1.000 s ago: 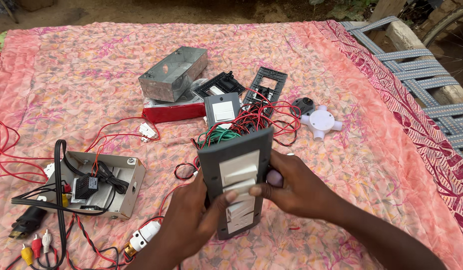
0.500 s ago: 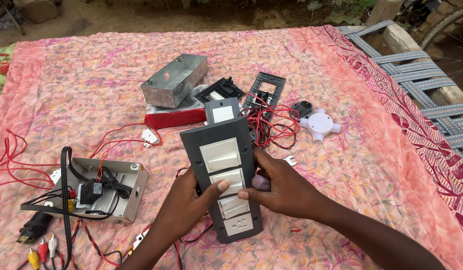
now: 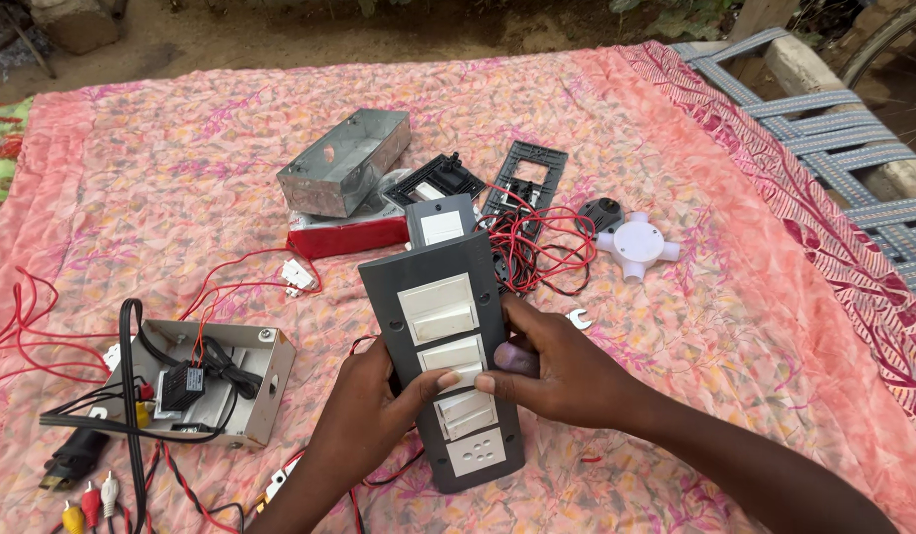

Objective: The person assembles an electrical switch panel by inserting switches into the frame and using a screwdriver to tighten the internal wiring connections.

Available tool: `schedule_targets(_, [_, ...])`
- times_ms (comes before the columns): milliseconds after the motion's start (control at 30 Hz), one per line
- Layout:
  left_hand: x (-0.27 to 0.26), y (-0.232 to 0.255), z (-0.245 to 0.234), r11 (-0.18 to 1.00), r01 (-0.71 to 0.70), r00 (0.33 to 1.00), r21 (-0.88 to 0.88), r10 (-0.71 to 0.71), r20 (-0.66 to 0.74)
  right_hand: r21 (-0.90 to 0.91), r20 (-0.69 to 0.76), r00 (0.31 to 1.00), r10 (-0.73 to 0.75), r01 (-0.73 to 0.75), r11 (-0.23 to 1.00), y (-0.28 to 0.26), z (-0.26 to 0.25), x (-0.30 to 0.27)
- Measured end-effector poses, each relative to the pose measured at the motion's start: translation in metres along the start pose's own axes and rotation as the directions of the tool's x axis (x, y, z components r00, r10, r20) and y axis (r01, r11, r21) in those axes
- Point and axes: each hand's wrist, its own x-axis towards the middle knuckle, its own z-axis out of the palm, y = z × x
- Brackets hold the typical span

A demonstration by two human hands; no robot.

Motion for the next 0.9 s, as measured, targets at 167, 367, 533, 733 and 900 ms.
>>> schedule_targets(167, [0.005, 0.001, -0.004, 0.999, -0.041, 0.996, 0.016, 0.040, 0.075, 0.030, -0.066, 0.997, 0.047, -0.045, 0.999, -0.003, 0.005, -0.002])
schedule_targets(367, [0.003, 0.003, -0.002, 0.988, -0.074, 0.994, -0.135, 0.083, 0.064, -0.061, -0.113, 0.992, 0.060, -0.067, 0.996, -0.012, 0.004, -0.003])
schedule_targets(533, [-0.002, 0.005, -0.002, 0.999, -0.021, 0.997, -0.043, 0.024, 0.079, 0.016, -0.001, 0.998, 0.055, -0.055, 0.998, -0.017, -0.003, -0.008])
schedule_targets(733, [0.001, 0.002, -0.003, 0.975, -0.190, 0.974, -0.118, 0.202, 0.100, -0.055, -0.074, 0.996, -0.051, 0.047, 0.997, -0.013, -0.002, -0.005])
schedule_targets(900, [-0.013, 0.002, -0.009, 0.941, -0.212, 0.977, 0.266, 0.213, 0.027, -0.265, -0.080, 0.995, -0.061, 0.038, 0.963, -0.001, -0.011, -0.012])
